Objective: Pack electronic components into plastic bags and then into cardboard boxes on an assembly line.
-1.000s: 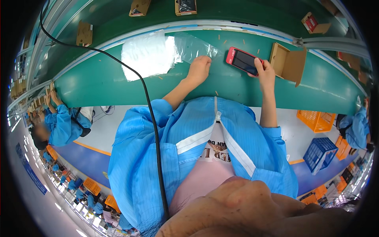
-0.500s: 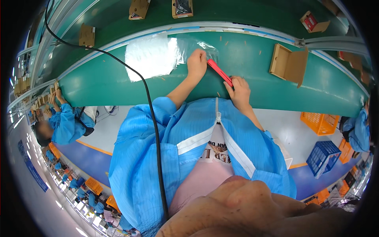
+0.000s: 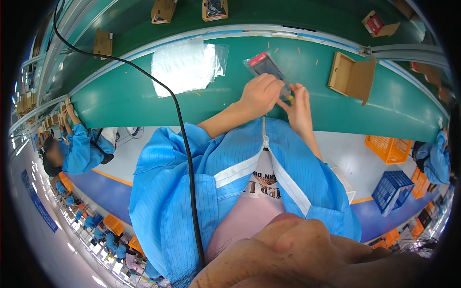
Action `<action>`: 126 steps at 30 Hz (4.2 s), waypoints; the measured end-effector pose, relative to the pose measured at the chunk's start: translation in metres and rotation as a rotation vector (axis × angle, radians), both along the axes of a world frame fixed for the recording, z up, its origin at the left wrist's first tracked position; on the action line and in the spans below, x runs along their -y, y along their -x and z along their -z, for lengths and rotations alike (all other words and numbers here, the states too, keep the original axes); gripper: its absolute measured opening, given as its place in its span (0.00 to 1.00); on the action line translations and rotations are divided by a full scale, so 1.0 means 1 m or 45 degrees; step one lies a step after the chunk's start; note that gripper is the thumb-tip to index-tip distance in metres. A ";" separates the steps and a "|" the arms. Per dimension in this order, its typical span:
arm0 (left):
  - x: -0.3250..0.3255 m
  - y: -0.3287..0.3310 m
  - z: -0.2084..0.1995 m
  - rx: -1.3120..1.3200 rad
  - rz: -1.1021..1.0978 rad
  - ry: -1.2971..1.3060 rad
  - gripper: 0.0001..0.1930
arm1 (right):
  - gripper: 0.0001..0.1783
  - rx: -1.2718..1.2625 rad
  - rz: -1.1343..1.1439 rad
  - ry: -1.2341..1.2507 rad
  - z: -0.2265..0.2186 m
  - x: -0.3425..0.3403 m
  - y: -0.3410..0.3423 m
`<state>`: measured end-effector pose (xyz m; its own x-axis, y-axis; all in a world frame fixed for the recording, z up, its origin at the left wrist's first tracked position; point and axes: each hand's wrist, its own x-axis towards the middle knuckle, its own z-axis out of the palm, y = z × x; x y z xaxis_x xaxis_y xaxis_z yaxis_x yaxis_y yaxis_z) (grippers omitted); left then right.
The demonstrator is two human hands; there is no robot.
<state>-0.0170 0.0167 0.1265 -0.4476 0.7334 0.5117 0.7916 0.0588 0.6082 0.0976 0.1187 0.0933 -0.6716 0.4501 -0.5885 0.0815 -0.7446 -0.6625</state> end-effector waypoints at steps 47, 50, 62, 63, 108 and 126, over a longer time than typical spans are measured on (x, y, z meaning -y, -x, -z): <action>-0.034 0.033 0.063 0.382 -0.361 0.351 0.13 | 0.09 0.368 -0.094 -1.869 0.030 -0.029 0.025; -0.038 0.046 0.075 0.312 -0.466 0.408 0.17 | 0.09 0.396 -0.078 -1.863 0.030 -0.029 0.026; -0.057 0.066 0.046 -0.256 -0.273 1.142 0.16 | 0.09 0.390 -0.122 -1.844 0.029 -0.033 0.029; -0.058 0.063 0.046 -0.292 -0.284 1.120 0.16 | 0.09 0.392 -0.123 -1.843 0.030 -0.033 0.029; -0.031 0.049 0.100 -0.171 -0.260 0.527 0.22 | 0.29 0.726 -0.366 -2.818 0.016 -0.168 0.007; -0.001 0.056 0.096 -0.093 -0.364 0.462 0.23 | 0.24 0.732 -0.221 -1.580 0.068 -0.191 -0.073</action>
<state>-0.0731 0.0174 0.0301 -0.6303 0.7230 0.2829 0.7526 0.4795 0.4513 0.1705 0.3101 0.0256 -0.5737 0.8153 -0.0778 0.5978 0.3520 -0.7202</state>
